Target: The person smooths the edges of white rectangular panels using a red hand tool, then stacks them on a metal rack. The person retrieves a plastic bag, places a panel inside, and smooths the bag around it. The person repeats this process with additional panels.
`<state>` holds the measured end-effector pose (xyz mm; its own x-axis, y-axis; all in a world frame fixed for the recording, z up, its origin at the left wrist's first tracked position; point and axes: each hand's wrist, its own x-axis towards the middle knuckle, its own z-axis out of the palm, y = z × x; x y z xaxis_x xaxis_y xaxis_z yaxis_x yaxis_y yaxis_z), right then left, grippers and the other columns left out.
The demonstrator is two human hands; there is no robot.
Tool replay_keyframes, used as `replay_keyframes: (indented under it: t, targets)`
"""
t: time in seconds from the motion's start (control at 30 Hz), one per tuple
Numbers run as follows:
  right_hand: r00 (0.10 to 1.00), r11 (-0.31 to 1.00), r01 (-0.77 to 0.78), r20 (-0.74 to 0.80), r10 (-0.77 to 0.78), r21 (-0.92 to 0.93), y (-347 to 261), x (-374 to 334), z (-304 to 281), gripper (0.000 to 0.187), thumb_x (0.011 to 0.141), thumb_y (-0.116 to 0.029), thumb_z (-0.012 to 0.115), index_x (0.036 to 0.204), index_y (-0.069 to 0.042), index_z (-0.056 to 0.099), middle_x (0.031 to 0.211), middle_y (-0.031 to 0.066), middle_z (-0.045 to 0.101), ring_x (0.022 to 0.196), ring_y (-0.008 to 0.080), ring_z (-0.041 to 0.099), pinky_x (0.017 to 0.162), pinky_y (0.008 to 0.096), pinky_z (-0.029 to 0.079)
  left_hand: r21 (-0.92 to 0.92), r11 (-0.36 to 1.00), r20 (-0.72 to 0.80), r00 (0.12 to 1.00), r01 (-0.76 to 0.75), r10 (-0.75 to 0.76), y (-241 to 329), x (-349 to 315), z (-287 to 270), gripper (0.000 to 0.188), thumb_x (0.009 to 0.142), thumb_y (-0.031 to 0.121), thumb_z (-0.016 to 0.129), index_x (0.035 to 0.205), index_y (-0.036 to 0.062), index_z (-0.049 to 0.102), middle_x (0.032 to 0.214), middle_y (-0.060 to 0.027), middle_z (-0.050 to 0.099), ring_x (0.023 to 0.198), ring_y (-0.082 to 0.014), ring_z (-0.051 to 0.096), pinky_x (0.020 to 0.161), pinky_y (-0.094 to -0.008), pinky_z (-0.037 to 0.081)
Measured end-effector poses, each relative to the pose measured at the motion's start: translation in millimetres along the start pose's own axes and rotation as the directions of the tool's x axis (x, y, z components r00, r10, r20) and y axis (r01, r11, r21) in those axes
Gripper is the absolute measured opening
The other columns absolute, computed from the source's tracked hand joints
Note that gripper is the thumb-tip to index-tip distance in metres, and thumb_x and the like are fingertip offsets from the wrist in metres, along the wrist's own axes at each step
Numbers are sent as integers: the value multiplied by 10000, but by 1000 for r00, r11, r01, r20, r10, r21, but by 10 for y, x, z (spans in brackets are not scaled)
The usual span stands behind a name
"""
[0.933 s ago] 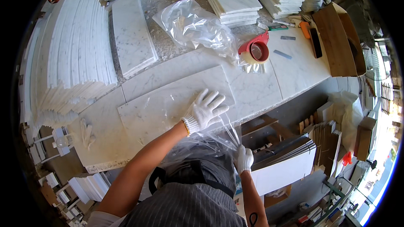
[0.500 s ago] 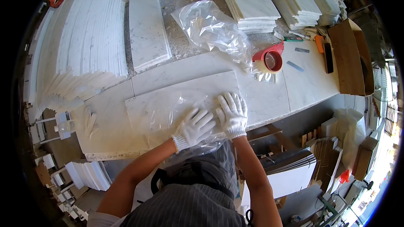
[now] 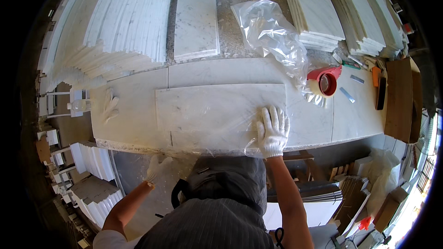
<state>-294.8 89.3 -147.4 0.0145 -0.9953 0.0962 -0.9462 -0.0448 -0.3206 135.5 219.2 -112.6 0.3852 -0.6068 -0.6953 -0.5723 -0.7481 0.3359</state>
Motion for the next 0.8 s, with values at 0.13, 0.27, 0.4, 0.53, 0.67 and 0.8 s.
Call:
replay_keyframes:
  t: [0.13, 0.27, 0.4, 0.53, 0.67, 0.8]
  targets:
    - [1000, 1000, -3, -12, 3, -6, 1, -13, 16, 451, 955, -317, 512, 1350, -109, 577, 1432, 150, 504, 1370, 356, 408, 1162, 515, 235, -443, 874, 242, 965, 200, -98, 144, 86, 263, 710, 838, 487, 733, 1310, -3, 531, 1200, -96, 600, 1068, -203, 588, 917, -377, 477]
    - [999, 1000, 19, -33, -20, -24, -22, -26, 15, 443, 920, -324, 564, 1299, -100, 619, 1393, 163, 534, 1337, 390, 431, 1141, 540, 267, -649, 706, 405, 914, 284, 4, -273, 347, 451, 593, 892, 423, 702, 1294, 12, 560, 1168, -65, 616, 1065, -158, 584, 911, -327, 482]
    - [999, 999, 26, -44, -27, -23, -20, -16, 27, 439, 917, -314, 566, 1295, -96, 619, 1389, 167, 536, 1324, 399, 441, 1136, 541, 274, -689, 658, 403, 915, 304, -1, -175, 224, 369, 460, 937, 335, 671, 1265, 22, 593, 1122, -38, 636, 1030, -128, 592, 882, -307, 488]
    - [999, 999, 48, -26, -48, 11, -79, 10, -43, 436, 919, -302, 565, 1303, -100, 612, 1393, 163, 532, 1320, 396, 444, 1132, 537, 281, -718, 643, 298, 953, 267, -64, 12, 46, 189, 397, 943, 308, 663, 1242, 48, 623, 1050, -7, 658, 953, -113, 613, 847, -298, 495]
    - [998, 998, 65, -13, -65, 17, -125, 10, -60, 433, 921, -294, 568, 1312, -110, 605, 1402, 160, 524, 1319, 391, 445, 1131, 534, 284, -731, 670, 155, 988, 131, -24, 244, -83, 59, 328, 958, 290, 640, 1201, 69, 655, 1004, 3, 668, 876, -99, 617, 805, -275, 495]
    - [998, 998, 64, -23, -64, -2, -130, -26, -34, 434, 921, -307, 574, 1311, -121, 610, 1399, 157, 528, 1315, 389, 448, 1135, 530, 281, -639, 748, 179, 980, 179, -82, 118, 4, 57, 301, 959, 279, 633, 1174, 75, 681, 977, 14, 673, 845, -84, 604, 778, -255, 482]
